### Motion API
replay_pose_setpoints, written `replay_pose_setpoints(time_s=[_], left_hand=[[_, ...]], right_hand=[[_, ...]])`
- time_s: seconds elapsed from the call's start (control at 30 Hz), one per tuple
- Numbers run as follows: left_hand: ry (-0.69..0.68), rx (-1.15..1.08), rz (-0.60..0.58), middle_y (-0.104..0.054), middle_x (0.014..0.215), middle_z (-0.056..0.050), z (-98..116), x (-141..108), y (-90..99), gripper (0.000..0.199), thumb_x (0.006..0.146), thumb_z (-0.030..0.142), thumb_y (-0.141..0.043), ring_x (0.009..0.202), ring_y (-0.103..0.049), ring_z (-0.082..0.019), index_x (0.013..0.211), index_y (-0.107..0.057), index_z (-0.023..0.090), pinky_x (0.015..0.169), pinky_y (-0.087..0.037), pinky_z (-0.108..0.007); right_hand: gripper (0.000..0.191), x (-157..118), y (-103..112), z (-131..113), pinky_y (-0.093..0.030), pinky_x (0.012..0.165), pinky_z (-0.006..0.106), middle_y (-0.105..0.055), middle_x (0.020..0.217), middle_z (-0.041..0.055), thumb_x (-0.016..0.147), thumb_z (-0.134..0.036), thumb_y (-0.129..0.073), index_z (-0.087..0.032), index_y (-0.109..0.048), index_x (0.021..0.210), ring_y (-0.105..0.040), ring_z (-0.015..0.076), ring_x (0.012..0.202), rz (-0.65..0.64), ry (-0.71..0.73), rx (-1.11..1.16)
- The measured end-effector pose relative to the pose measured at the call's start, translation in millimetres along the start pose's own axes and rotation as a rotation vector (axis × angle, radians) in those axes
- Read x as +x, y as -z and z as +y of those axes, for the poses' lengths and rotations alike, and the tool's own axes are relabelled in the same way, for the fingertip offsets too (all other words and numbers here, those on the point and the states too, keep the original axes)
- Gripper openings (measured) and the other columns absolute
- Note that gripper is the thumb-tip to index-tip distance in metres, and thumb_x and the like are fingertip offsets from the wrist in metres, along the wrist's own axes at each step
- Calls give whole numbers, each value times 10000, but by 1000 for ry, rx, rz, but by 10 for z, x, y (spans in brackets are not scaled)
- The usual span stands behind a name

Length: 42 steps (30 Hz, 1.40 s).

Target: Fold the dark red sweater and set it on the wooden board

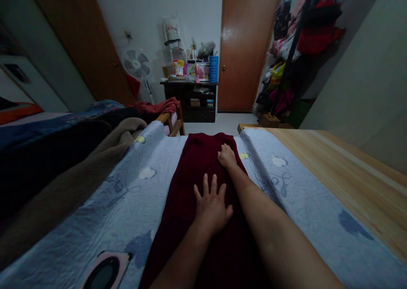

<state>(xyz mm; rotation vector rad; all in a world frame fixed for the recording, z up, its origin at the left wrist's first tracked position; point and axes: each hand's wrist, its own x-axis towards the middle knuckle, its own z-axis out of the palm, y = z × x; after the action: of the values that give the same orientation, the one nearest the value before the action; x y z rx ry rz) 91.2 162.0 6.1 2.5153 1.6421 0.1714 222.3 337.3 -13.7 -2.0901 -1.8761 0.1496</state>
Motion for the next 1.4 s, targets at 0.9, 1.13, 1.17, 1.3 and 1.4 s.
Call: replay_pose_setpoints(time_s=[0.9,1.13,1.17,1.3,1.4], left_hand=[[13,0,6,-131,1584,-101,5,9,-31,736,787,593,-472,1436,68,-376,1407,-394,205,1067,-112,-693],[12,21,-15,-119,1586,-102,12,2,-8,719,795,565,-482,1433,75,-381,1405,-389,196,1064,-123,-690],[12,21,-16,-119,1586,-103,14,1,-5,717,795,561,-484,1433,72,-383,1403,-390,194,1062,-127,-690],[13,13,-13,-128,1584,-105,20,-5,3,710,794,540,-485,1434,63,-381,1401,-386,184,1058,-133,-693],[18,4,-13,-135,1584,-97,27,-11,15,685,800,496,-476,1436,55,-372,1401,-382,181,1063,-130,-688]], right_hand=[[584,-92,18,160,-236,1105,402,-297,1525,139,955,-421,-337,-92,-351,1438,-226,280,1412,-143,65,-25],[554,-473,108,138,-242,1111,372,-351,1501,130,964,-385,-314,-88,-368,1428,-259,233,1406,-110,50,1],[543,-536,121,132,-237,1114,365,-352,1501,126,967,-372,-308,-91,-370,1427,-259,225,1406,-100,51,4],[504,-770,156,118,-228,1122,356,-369,1495,109,974,-342,-290,-123,-402,1414,-265,205,1404,-76,53,20],[495,-920,169,118,-234,1124,361,-379,1488,111,973,-322,-293,-118,-414,1408,-268,207,1404,-75,46,35]])
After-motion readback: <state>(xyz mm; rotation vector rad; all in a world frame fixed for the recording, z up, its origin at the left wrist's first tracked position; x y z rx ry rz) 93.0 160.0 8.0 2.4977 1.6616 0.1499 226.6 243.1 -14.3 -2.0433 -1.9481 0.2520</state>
